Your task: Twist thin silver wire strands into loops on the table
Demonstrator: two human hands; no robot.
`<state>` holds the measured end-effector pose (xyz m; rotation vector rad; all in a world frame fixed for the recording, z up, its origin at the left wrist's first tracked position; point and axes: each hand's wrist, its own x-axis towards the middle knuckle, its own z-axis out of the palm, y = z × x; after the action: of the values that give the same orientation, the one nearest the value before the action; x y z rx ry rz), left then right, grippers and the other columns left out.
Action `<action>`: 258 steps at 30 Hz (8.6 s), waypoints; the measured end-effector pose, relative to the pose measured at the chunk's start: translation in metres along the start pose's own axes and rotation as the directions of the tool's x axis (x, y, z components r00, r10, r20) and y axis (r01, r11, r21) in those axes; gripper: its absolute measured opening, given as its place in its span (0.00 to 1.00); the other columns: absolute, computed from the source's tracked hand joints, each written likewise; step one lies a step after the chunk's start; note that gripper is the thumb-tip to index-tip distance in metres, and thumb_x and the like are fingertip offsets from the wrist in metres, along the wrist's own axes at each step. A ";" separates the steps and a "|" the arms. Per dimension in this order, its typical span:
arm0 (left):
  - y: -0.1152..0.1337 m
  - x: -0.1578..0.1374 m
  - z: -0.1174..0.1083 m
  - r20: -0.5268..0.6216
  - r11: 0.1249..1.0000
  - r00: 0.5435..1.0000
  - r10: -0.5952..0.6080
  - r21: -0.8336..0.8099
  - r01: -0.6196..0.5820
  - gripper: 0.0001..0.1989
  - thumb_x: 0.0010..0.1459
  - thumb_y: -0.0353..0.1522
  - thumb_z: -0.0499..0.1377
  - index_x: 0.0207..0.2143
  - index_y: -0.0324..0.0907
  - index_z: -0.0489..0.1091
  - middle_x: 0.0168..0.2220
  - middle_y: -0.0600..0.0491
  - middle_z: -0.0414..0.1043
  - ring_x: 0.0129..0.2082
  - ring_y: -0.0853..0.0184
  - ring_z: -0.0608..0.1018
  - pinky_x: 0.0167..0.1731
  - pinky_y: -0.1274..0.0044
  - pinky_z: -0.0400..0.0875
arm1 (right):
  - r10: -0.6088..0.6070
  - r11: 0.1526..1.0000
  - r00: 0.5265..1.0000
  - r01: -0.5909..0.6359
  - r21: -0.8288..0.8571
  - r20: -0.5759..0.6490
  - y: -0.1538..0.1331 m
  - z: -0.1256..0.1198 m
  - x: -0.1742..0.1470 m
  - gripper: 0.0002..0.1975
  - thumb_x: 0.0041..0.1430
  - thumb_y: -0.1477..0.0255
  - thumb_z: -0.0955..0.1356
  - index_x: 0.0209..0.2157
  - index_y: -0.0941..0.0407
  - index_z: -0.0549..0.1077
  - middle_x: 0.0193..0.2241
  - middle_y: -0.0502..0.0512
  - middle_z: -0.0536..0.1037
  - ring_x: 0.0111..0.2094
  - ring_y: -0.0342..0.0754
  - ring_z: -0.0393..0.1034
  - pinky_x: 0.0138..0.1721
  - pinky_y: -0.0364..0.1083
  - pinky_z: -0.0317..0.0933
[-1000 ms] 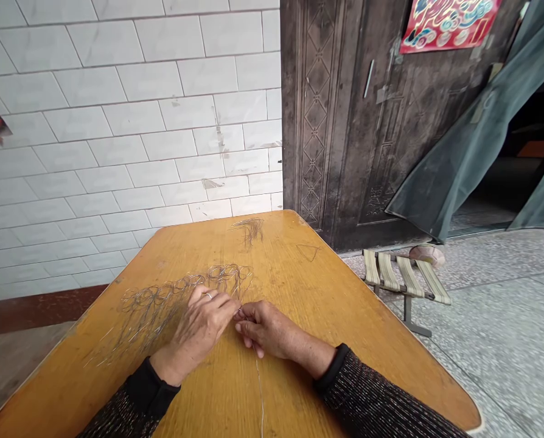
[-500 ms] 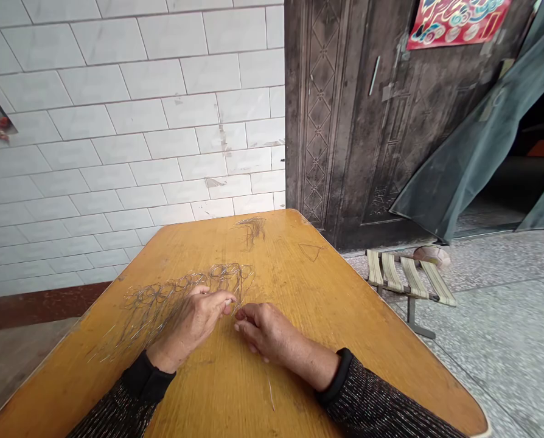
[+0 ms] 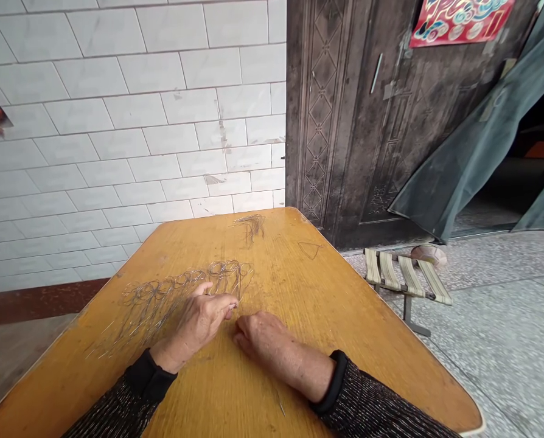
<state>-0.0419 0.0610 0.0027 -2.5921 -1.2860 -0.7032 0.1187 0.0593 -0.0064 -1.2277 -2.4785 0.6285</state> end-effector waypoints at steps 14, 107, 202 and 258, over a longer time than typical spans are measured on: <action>0.005 0.009 -0.020 0.188 0.847 0.943 -0.273 -0.418 0.329 0.11 0.56 0.30 0.49 0.26 0.40 0.68 0.18 0.58 0.67 0.20 0.72 0.69 0.22 0.81 0.60 | 0.034 0.863 0.994 -0.081 0.498 0.102 0.002 -0.005 -0.004 0.06 0.55 0.72 0.61 0.27 0.58 0.67 0.14 0.43 0.63 0.10 0.34 0.54 0.12 0.35 0.49; -0.003 0.006 -0.018 0.293 0.301 0.899 -0.324 -0.869 0.392 0.16 0.59 0.42 0.48 0.40 0.39 0.61 0.25 0.55 0.68 0.26 0.70 0.71 0.33 0.76 0.63 | 0.234 0.363 0.971 -0.036 0.931 -0.053 0.013 -0.004 0.010 0.18 0.38 0.61 0.72 0.23 0.60 0.67 0.14 0.44 0.69 0.09 0.33 0.56 0.11 0.36 0.47; -0.036 0.002 -0.026 0.020 0.833 0.894 -0.448 -0.353 0.426 0.08 0.53 0.32 0.51 0.26 0.39 0.67 0.23 0.55 0.67 0.25 0.71 0.68 0.26 0.79 0.59 | 0.383 0.511 0.833 0.170 0.843 -0.400 0.033 -0.023 0.016 0.15 0.45 0.62 0.68 0.18 0.58 0.64 0.12 0.45 0.66 0.09 0.34 0.55 0.11 0.37 0.47; 0.043 -0.003 0.022 0.645 -0.128 0.715 -0.271 -0.760 0.637 0.14 0.43 0.37 0.63 0.27 0.35 0.66 0.23 0.53 0.70 0.18 0.74 0.71 0.19 0.81 0.63 | 0.120 0.381 0.987 0.057 0.923 -0.110 0.019 -0.016 0.011 0.17 0.45 0.59 0.69 0.22 0.60 0.68 0.14 0.45 0.69 0.09 0.35 0.59 0.13 0.36 0.50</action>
<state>-0.0026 0.0403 -0.0159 -3.0496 -2.6962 -2.1347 0.1323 0.0828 -0.0019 -0.7571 -1.4296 1.5739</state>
